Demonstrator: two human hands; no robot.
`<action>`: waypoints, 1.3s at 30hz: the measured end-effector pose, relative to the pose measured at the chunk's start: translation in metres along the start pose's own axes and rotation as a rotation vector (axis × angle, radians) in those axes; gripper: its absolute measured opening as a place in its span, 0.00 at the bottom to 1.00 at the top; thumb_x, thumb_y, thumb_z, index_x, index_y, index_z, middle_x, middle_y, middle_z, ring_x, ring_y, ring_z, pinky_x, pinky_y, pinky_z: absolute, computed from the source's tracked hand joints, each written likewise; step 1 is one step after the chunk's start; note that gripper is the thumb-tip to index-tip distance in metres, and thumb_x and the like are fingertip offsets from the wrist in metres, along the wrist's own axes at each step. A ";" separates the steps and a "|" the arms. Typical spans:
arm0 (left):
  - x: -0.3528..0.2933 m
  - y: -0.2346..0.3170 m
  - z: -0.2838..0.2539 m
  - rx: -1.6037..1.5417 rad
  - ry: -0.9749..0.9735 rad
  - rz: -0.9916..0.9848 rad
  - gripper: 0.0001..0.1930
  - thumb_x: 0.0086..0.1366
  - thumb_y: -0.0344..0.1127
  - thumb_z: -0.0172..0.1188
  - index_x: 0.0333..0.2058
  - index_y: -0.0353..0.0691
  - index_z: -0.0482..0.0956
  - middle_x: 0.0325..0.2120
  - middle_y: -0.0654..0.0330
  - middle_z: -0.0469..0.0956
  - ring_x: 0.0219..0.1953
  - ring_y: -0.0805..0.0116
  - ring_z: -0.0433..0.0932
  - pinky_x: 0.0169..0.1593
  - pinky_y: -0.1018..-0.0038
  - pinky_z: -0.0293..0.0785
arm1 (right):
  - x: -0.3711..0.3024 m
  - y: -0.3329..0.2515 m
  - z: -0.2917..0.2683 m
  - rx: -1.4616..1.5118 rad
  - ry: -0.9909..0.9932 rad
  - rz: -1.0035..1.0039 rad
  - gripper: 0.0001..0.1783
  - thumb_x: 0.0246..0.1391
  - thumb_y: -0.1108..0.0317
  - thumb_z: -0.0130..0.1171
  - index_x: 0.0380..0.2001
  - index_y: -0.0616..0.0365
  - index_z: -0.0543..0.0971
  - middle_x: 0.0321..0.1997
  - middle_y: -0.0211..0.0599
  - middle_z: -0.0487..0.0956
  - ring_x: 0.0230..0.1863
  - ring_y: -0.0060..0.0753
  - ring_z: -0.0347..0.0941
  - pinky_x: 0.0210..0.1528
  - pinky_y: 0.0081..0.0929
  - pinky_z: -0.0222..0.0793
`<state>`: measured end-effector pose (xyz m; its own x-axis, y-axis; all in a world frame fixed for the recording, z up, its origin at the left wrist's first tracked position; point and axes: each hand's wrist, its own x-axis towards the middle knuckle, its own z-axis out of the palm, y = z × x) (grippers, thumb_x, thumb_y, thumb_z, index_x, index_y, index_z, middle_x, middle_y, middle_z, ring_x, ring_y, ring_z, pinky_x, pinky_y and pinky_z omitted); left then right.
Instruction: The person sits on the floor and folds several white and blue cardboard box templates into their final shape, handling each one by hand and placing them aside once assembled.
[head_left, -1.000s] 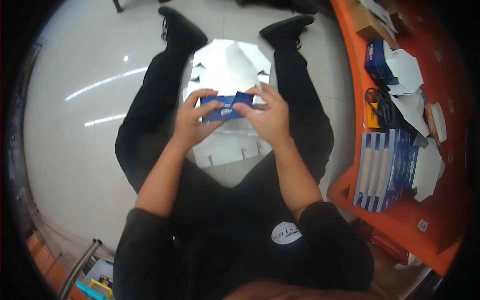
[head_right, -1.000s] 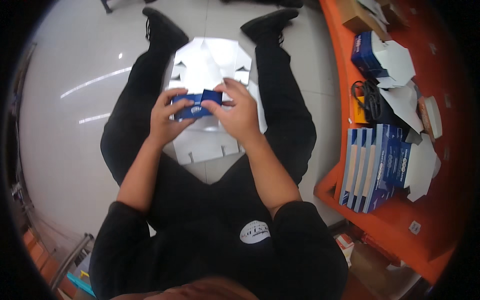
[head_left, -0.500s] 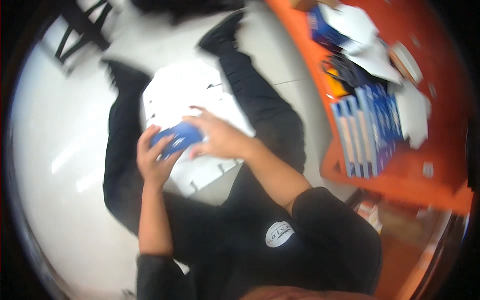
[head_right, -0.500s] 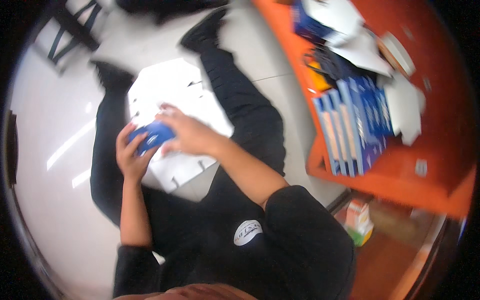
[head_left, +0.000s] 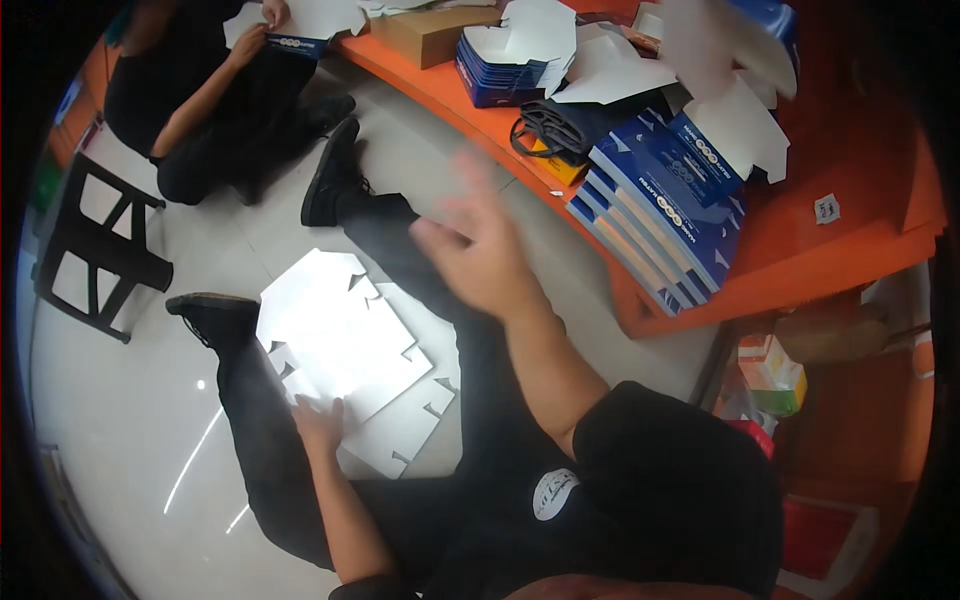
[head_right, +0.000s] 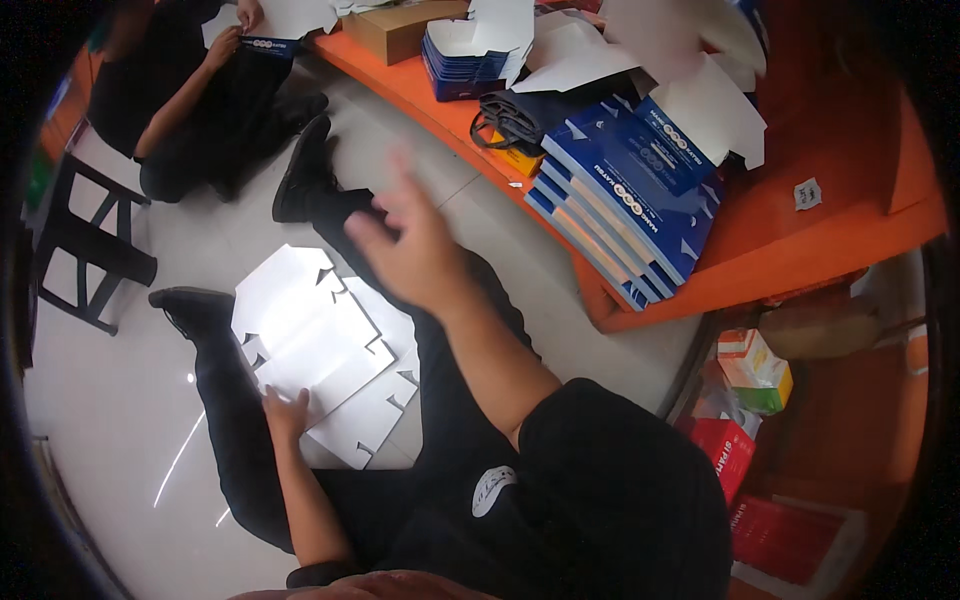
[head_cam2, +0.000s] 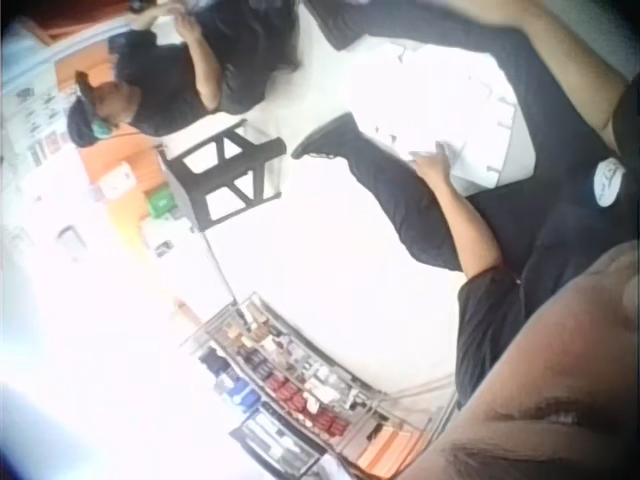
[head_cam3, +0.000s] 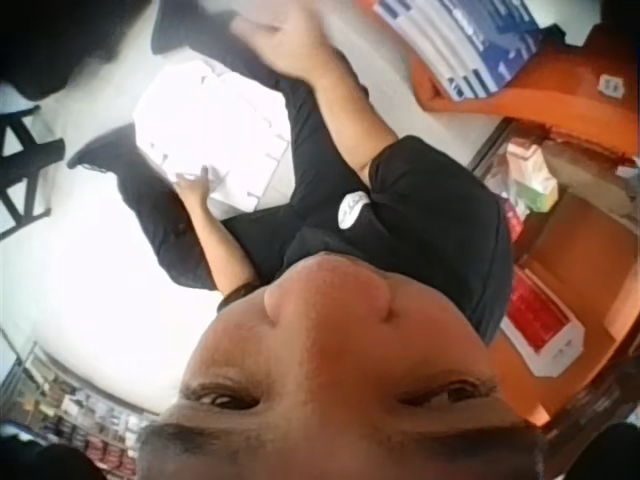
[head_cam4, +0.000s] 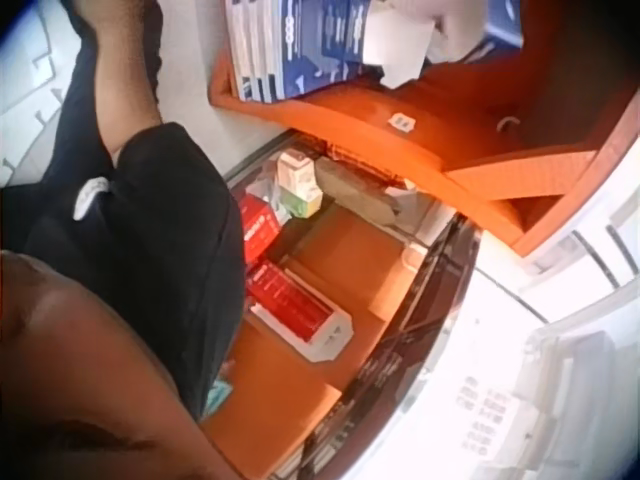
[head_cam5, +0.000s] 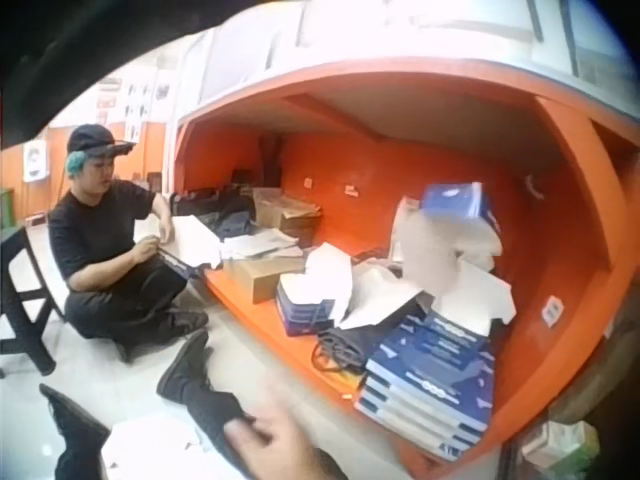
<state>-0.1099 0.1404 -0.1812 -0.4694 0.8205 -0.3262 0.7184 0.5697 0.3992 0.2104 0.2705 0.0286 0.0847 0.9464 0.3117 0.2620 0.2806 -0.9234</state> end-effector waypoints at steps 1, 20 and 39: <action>0.001 -0.005 0.006 0.039 -0.071 -0.008 0.48 0.59 0.49 0.71 0.68 0.28 0.56 0.64 0.29 0.59 0.67 0.35 0.64 0.67 0.54 0.66 | -0.003 0.006 0.020 -0.075 -0.207 0.165 0.41 0.59 0.62 0.67 0.69 0.69 0.63 0.67 0.64 0.69 0.63 0.52 0.73 0.64 0.39 0.70; 0.004 0.006 -0.013 -0.062 0.044 -0.072 0.45 0.62 0.47 0.66 0.68 0.22 0.57 0.62 0.33 0.69 0.61 0.41 0.74 0.63 0.61 0.72 | -0.050 0.130 0.140 -1.039 -0.885 0.397 0.25 0.54 0.60 0.71 0.47 0.72 0.82 0.54 0.61 0.80 0.58 0.53 0.78 0.59 0.38 0.75; 0.003 0.007 -0.018 -0.371 0.204 -0.077 0.30 0.60 0.43 0.70 0.57 0.32 0.77 0.49 0.49 0.81 0.49 0.55 0.81 0.55 0.64 0.76 | -0.047 0.146 0.140 -0.769 -0.757 0.259 0.12 0.48 0.72 0.63 0.37 0.62 0.76 0.39 0.51 0.83 0.45 0.53 0.80 0.49 0.38 0.75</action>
<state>-0.1151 0.1475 -0.1641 -0.6327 0.7465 -0.2058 0.4620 0.5772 0.6734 0.1098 0.2894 -0.1523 -0.3170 0.8891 -0.3302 0.8703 0.1344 -0.4738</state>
